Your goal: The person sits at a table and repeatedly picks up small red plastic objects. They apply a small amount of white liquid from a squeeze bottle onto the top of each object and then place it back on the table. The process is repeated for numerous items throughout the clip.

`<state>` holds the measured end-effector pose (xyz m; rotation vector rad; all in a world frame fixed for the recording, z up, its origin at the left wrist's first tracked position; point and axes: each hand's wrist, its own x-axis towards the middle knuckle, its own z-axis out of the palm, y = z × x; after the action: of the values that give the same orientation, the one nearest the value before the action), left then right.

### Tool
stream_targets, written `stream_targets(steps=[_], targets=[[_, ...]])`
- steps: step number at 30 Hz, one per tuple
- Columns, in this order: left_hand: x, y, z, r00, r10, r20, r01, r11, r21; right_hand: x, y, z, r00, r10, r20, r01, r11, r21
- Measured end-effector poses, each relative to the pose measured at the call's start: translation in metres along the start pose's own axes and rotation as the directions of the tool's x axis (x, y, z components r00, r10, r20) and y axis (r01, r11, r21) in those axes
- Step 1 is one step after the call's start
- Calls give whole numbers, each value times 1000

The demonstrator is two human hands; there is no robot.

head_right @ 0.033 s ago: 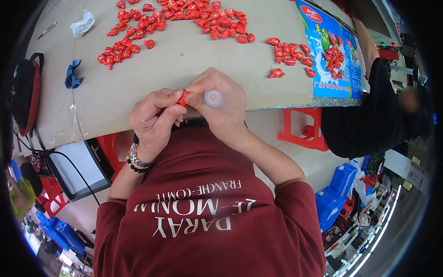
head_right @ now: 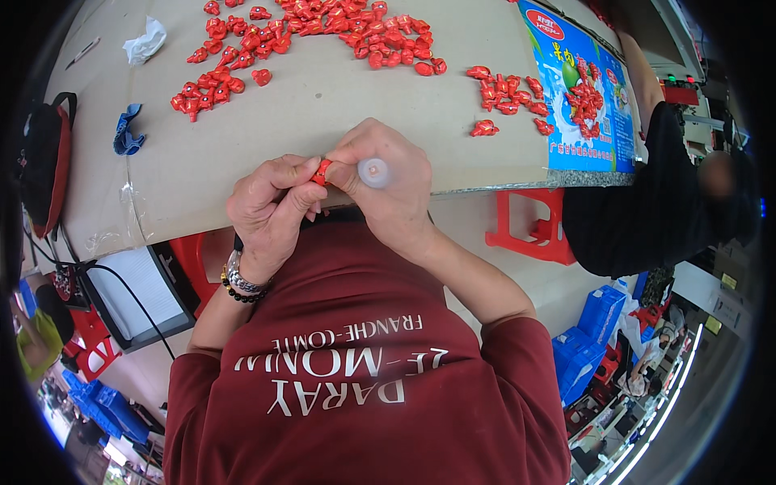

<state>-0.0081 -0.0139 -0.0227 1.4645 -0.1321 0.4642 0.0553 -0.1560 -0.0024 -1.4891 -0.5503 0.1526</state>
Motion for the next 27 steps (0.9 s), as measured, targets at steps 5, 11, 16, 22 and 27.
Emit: stream_targets(steps=[5, 11, 16, 22, 27], targets=[[1, 1, 0, 998, -60, 0, 60, 997, -39, 1, -1, 1, 1000, 26, -16, -26, 1000, 2], [8, 10, 0, 927, -374, 38, 356, 841, -408, 17, -24, 1, 982, 185, -25, -187, 974, -127], [10, 15, -2, 837, -523, 159, 472, 546, -692, 29, -28, -4, 995, -72, 75, 93, 938, -334], [10, 22, -1, 771, -591, 237, 533, 395, -748, 29, -23, -7, 989, -70, 134, 106, 952, -286], [8, 24, 3, 792, -597, 129, 527, 562, -637, 27, -23, -5, 994, -38, 99, 67, 950, -304]])
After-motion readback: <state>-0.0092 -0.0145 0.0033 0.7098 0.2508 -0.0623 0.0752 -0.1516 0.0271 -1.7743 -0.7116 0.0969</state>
